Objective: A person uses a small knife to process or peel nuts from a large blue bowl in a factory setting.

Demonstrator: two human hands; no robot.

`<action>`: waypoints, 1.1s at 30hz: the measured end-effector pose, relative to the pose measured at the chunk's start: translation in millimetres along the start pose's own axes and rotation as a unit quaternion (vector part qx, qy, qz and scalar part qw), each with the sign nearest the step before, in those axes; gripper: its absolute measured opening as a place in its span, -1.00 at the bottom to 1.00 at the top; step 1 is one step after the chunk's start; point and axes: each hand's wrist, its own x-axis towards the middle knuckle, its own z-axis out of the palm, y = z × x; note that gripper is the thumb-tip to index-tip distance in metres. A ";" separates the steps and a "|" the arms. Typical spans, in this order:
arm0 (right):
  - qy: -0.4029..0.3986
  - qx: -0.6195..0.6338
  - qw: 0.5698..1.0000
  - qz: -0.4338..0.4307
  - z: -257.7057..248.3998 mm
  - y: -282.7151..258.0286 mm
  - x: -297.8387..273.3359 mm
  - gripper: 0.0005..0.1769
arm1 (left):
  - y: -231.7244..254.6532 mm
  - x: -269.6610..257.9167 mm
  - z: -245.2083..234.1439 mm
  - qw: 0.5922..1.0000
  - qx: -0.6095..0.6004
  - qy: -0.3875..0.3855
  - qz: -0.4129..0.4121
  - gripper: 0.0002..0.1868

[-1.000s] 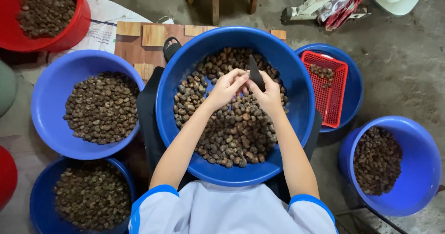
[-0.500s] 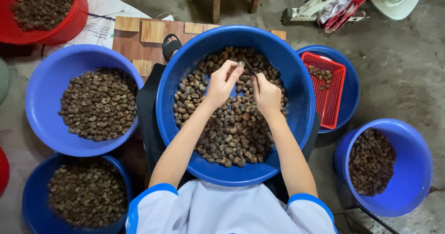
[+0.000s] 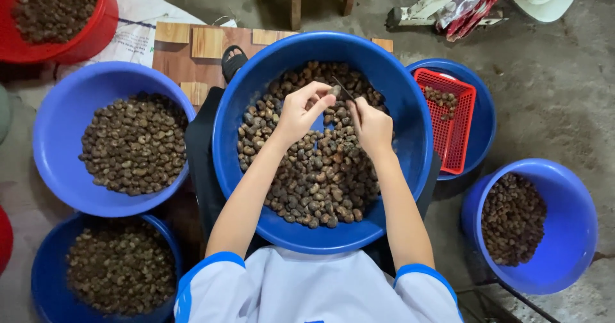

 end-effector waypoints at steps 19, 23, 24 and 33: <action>0.038 0.244 0.966 0.077 15.1 6.2 -1.2 -0.62 | -11.1 0.6 1.0 1.000 0.025 -0.003 -0.018 -0.77; 0.025 -0.038 0.999 0.008 4.5 5.6 -1.3 -0.54 | 0.7 1.9 -8.3 0.999 0.023 0.030 0.005 -0.82; 0.044 0.004 0.999 0.014 0.8 4.2 1.3 -0.53 | 3.4 4.1 -8.8 0.999 0.022 0.028 0.013 -0.82; 0.026 0.279 0.951 0.134 15.6 16.6 -4.1 -0.66 | 16.9 -6.6 -4.2 0.996 0.066 -0.055 0.038 -0.78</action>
